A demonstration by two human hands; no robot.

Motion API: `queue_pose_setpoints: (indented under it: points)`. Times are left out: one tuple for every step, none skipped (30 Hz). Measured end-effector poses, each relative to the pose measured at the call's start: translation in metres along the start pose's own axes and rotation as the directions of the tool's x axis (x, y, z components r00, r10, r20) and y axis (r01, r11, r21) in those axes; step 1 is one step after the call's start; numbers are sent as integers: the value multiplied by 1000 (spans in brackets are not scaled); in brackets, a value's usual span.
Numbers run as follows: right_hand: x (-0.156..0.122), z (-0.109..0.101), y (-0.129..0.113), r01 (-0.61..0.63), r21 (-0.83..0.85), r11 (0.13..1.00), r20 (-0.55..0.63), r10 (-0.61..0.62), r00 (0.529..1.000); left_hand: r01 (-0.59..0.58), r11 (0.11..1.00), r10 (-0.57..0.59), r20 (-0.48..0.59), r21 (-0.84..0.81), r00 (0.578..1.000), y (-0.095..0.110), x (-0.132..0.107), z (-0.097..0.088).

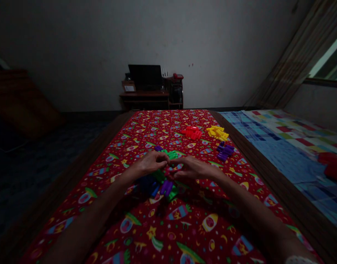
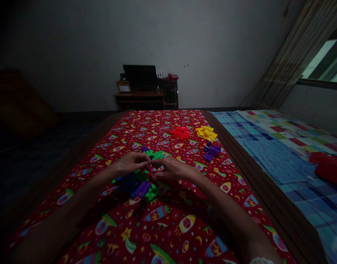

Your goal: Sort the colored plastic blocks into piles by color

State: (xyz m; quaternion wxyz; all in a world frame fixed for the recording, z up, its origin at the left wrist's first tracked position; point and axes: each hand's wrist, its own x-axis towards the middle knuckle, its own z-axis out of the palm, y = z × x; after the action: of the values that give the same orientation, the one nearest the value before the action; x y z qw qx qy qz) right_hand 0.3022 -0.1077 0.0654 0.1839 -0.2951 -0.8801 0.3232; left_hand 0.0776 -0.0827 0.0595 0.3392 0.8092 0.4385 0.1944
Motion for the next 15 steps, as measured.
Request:
queue_pose_setpoints:
  points:
    - [3, 10, -1, 22, -22, 1000, 35, -21, 999, 1, 1000, -1, -14, 19, 1000, -2, 1, 0]
    - [4, 19, -1, 33, -50, 998, 47, -31, 998, 0, 998, 2, -38, 58, 999, -4, 2, -2]
    - [5, 25, -1, 34, -79, 996, 41, -31, 999, -1, 994, 9, -73, 112, 997, -7, 3, -6]
    - [5, 30, -2, 30, -109, 994, 23, -28, 999, -1, 985, 22, -118, 173, 993, -11, 4, -10]
    - [4, 33, -4, 31, -137, 990, -6, -32, 999, 3, 972, 39, -171, 235, 985, -17, 5, -16]
    - [2, 35, -9, 42, -164, 986, -36, -49, 998, 11, 957, 56, -221, 291, 974, -23, 6, -21]
    - [0, 38, -16, 68, -190, 979, -52, -79, 995, 24, 941, 71, -264, 337, 962, -30, 7, -26]
    - [-2, 42, -25, 117, -215, 969, -42, -129, 991, 35, 929, 80, -295, 368, 952, -38, 9, -30]
    - [-5, 47, -36, 186, -238, 953, -8, -194, 981, 42, 922, 85, -306, 385, 948, -45, 10, -33]
    - [-9, 54, -48, 270, -259, 927, 44, -268, 962, 43, 920, 85, -306, 389, 948, -52, 12, -34]
    - [-12, 63, -60, 357, -279, 891, 106, -341, 934, 39, 922, 84, -297, 385, 951, -59, 14, -34]
    - [-16, 74, -70, 434, -300, 850, 167, -401, 901, 28, 926, 86, -285, 376, 955, -65, 15, -33]
    - [-19, 85, -78, 494, -327, 806, 212, -446, 869, 17, 931, 90, -273, 366, 958, -69, 16, -31]
    - [-22, 95, -85, 539, -354, 764, 250, -478, 842, 8, 934, 94, -268, 357, 959, -73, 17, -29]
    - [-25, 105, -88, 572, -378, 728, 281, -498, 820, 6, 936, 95, -271, 351, 958, -76, 18, -28]
